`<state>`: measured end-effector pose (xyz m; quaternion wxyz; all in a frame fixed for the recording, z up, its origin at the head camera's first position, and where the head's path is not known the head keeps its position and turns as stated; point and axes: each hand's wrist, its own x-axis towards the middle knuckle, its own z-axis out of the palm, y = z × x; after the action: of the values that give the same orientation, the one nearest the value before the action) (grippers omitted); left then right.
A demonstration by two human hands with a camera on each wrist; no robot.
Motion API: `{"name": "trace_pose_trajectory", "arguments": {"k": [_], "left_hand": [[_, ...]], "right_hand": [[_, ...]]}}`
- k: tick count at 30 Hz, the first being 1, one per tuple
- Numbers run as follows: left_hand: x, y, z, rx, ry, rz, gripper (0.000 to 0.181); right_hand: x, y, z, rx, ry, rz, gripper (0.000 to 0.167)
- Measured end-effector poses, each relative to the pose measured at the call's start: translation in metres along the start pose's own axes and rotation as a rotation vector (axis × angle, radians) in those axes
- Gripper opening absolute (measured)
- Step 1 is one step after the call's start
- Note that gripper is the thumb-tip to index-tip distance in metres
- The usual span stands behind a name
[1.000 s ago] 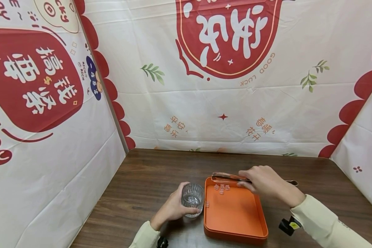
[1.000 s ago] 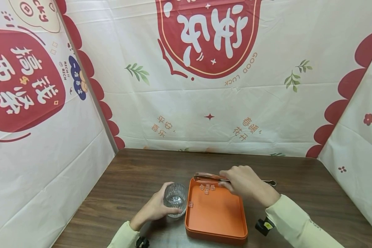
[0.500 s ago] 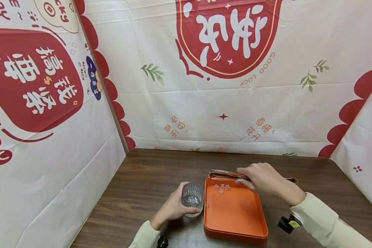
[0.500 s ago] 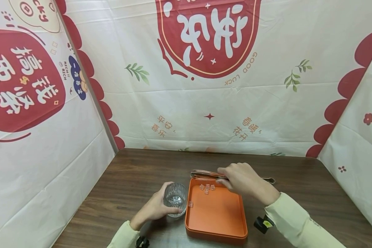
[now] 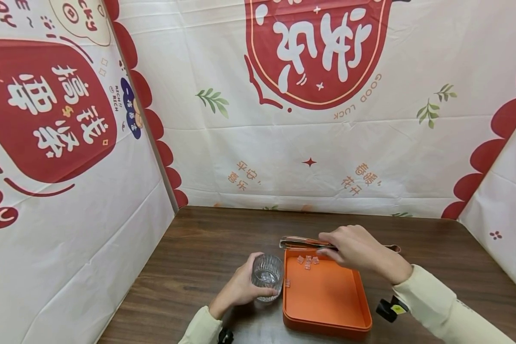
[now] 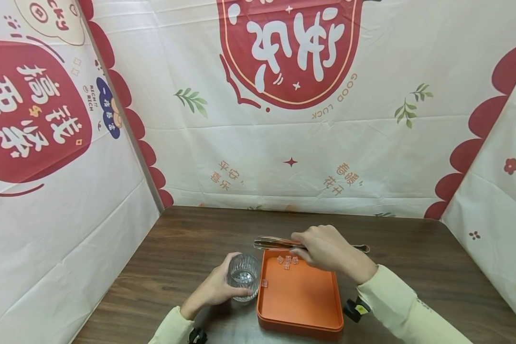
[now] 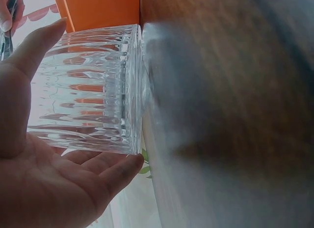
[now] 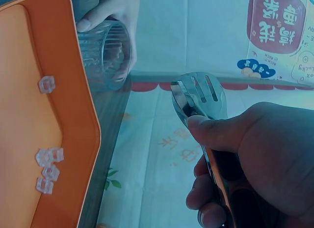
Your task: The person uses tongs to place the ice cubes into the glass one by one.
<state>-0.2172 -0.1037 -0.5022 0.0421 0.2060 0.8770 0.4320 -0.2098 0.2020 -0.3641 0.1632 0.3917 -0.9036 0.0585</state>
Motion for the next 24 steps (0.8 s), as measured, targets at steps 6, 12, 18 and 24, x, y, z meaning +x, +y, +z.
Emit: {"name": "trace_pose_trajectory", "arguments": {"k": [6,12,18,24], "left_hand": [[0.000,0.000,0.000,-0.012,-0.008,-0.009,0.093],[0.001,0.001,0.000,-0.012,-0.007,-0.010,0.093],[0.000,0.001,-0.001,-0.010,-0.007,0.008,0.092],[0.000,0.001,-0.001,-0.008,-0.005,-0.007,0.093]], "right_hand": [[0.007,-0.005,0.006,0.008,0.011,-0.016,0.035],[0.011,-0.008,0.010,0.013,0.005,-0.017,0.034],[0.014,-0.009,0.011,0.027,-0.014,-0.014,0.033],[0.016,-0.010,0.011,0.036,-0.025,-0.017,0.031]]}}
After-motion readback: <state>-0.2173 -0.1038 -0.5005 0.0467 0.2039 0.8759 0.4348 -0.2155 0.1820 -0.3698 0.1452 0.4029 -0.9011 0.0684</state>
